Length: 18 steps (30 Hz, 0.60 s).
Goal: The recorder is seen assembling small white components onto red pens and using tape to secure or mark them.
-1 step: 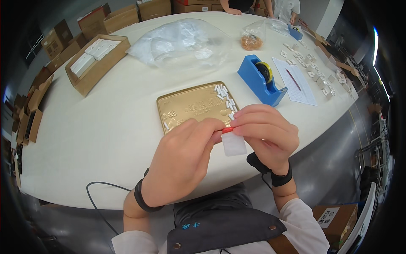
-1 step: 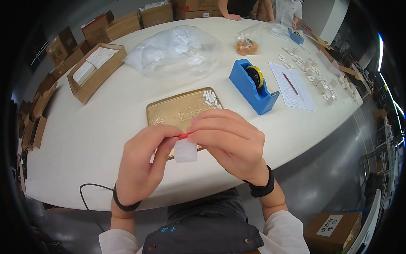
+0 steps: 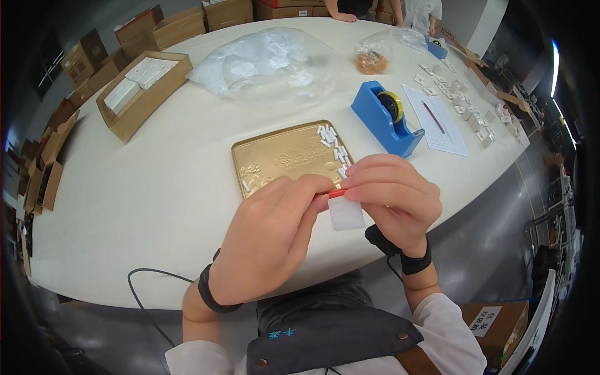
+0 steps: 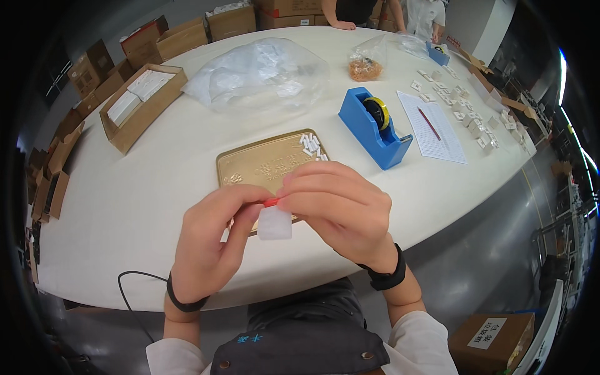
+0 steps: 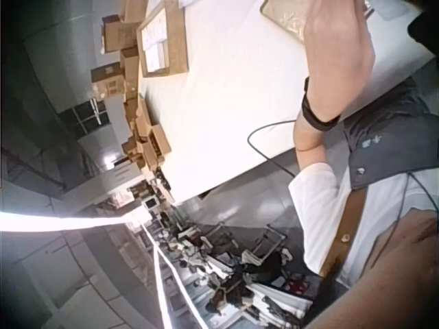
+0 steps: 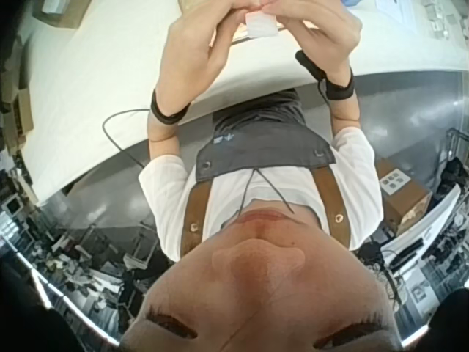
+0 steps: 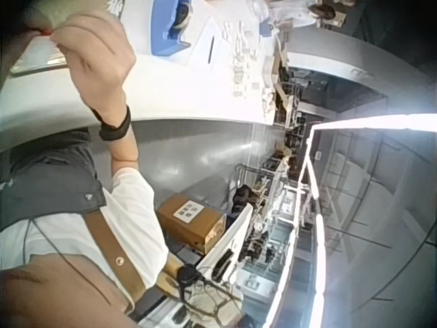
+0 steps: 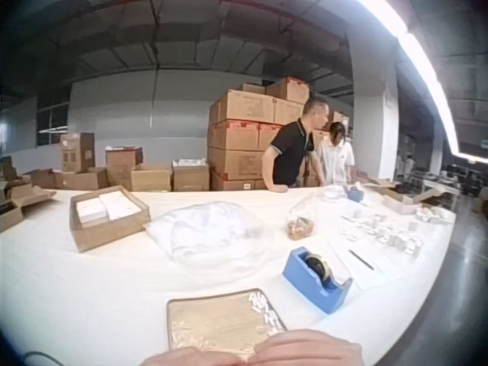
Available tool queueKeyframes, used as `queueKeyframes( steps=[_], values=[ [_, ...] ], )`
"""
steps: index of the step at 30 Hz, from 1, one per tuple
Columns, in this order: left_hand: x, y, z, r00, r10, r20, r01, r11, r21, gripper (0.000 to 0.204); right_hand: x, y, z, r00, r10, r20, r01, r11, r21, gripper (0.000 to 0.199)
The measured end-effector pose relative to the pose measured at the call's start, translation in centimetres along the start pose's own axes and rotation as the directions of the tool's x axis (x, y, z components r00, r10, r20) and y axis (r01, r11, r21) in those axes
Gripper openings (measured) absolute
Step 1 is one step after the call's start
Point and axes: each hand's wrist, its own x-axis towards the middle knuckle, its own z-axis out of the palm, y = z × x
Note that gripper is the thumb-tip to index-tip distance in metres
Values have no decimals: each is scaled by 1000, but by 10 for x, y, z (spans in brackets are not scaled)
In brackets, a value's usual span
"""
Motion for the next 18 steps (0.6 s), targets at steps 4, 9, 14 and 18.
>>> queueKeyframes(
  steps=[4, 9, 14, 18],
  values=[
    [2, 5, 0, 1000, -11, -2, 11, 996, -89, 23, -7, 2, -1, 992, 120, -33, -112, 979, 169, 23],
    [0, -6, 8, 991, 125, -55, -121, 990, 66, 19, -14, -5, 1, 914, 405, 9, -360, 804, 473, 31],
    [6, -13, 16, 984, 77, -160, -89, 994, -69, 13, -16, -12, 3, 845, 534, 11, -480, 749, 458, 42],
    [7, -20, 18, 986, -27, -165, -4, 983, -183, 13, -13, -12, 3, 878, 478, 18, -447, 805, 390, 48]
  ],
)
